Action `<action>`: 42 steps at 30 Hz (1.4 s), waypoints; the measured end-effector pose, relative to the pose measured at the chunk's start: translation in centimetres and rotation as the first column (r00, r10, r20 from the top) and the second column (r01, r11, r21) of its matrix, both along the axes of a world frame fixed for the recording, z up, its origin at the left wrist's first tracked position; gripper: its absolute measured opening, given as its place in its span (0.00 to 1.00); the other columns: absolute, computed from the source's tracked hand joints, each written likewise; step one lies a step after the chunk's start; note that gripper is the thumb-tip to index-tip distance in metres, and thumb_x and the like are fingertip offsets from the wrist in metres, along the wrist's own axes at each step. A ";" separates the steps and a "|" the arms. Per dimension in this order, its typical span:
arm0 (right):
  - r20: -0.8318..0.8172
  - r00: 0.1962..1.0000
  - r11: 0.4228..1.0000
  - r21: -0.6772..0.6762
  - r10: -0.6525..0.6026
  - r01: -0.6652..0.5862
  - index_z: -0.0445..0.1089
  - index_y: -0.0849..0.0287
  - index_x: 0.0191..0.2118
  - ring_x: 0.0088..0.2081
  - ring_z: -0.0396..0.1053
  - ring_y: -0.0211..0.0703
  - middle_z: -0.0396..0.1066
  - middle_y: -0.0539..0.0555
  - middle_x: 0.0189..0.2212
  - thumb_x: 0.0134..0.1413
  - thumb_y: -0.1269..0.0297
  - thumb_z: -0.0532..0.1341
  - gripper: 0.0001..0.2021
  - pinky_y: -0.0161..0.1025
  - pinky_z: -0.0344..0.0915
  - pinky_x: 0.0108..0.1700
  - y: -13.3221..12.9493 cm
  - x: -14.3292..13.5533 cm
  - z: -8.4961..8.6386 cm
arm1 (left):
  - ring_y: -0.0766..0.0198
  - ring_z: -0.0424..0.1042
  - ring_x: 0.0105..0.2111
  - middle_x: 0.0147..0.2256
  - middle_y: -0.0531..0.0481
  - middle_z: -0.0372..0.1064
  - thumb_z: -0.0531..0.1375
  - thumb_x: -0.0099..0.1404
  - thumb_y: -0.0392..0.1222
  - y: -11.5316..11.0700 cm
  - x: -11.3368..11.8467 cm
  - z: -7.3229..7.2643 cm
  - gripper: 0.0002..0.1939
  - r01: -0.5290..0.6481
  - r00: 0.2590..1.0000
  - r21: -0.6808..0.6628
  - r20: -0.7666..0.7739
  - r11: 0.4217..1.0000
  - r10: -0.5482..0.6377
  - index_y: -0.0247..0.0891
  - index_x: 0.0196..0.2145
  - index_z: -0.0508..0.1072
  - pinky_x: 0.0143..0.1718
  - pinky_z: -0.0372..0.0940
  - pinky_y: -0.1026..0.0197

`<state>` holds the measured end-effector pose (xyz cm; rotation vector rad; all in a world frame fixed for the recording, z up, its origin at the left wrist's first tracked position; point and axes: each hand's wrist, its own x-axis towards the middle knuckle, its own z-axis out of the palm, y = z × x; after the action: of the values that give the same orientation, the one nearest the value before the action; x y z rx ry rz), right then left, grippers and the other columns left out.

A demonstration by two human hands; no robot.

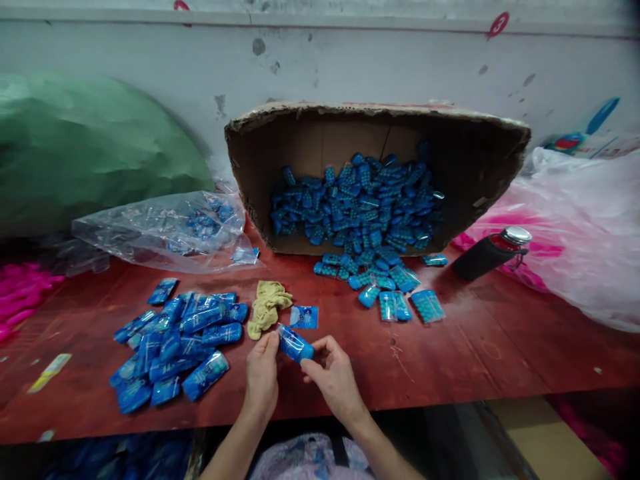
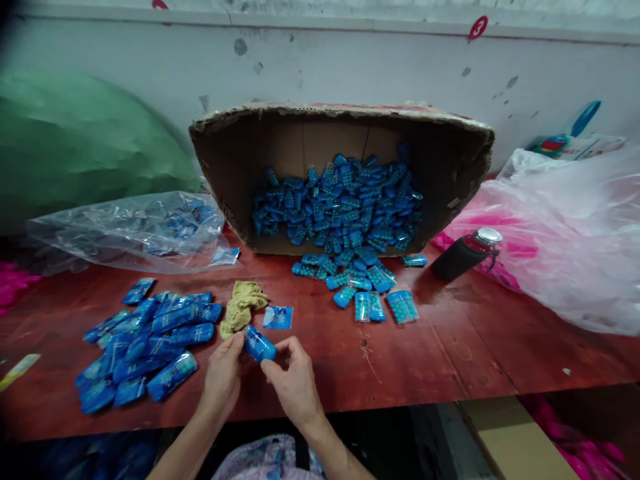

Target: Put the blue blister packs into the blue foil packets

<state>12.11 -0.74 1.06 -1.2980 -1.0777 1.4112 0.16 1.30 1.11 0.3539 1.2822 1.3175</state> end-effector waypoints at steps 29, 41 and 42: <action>-0.306 0.860 0.913 0.155 0.408 -0.378 0.61 0.48 0.52 0.46 0.63 0.45 0.64 0.49 0.48 0.33 0.70 0.68 0.34 0.38 0.62 0.43 1.3 3.1 0.2 | 0.67 0.72 0.27 0.26 0.50 0.73 0.63 0.51 0.40 -1.6 0.7 1.0 0.11 0.408 0.830 0.000 0.416 0.913 -0.371 0.36 0.34 0.73 0.29 0.65 0.67; -0.175 0.952 0.960 0.172 0.250 -0.220 0.64 0.49 0.49 0.47 0.64 0.45 0.66 0.50 0.46 0.41 0.73 0.61 0.26 0.43 0.58 0.50 0.7 2.6 0.1 | 0.70 0.69 0.23 0.24 0.53 0.71 0.61 0.53 0.45 -2.3 3.0 2.0 0.11 0.236 0.938 -0.087 0.282 0.968 -0.203 0.35 0.32 0.71 0.26 0.66 0.66; -0.128 0.964 0.958 0.202 0.234 -0.205 0.65 0.50 0.49 0.48 0.62 0.45 0.66 0.50 0.46 0.41 0.73 0.61 0.25 0.43 0.57 0.51 0.6 2.5 0.1 | 0.71 0.69 0.23 0.24 0.53 0.71 0.60 0.54 0.44 -2.3 3.0 2.0 0.10 0.233 0.934 -0.070 0.295 0.970 -0.203 0.35 0.32 0.71 0.26 0.66 0.67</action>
<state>14.61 -0.12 1.19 -0.9436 -1.2479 1.5055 3.12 -1.00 3.08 0.2159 1.0309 1.0643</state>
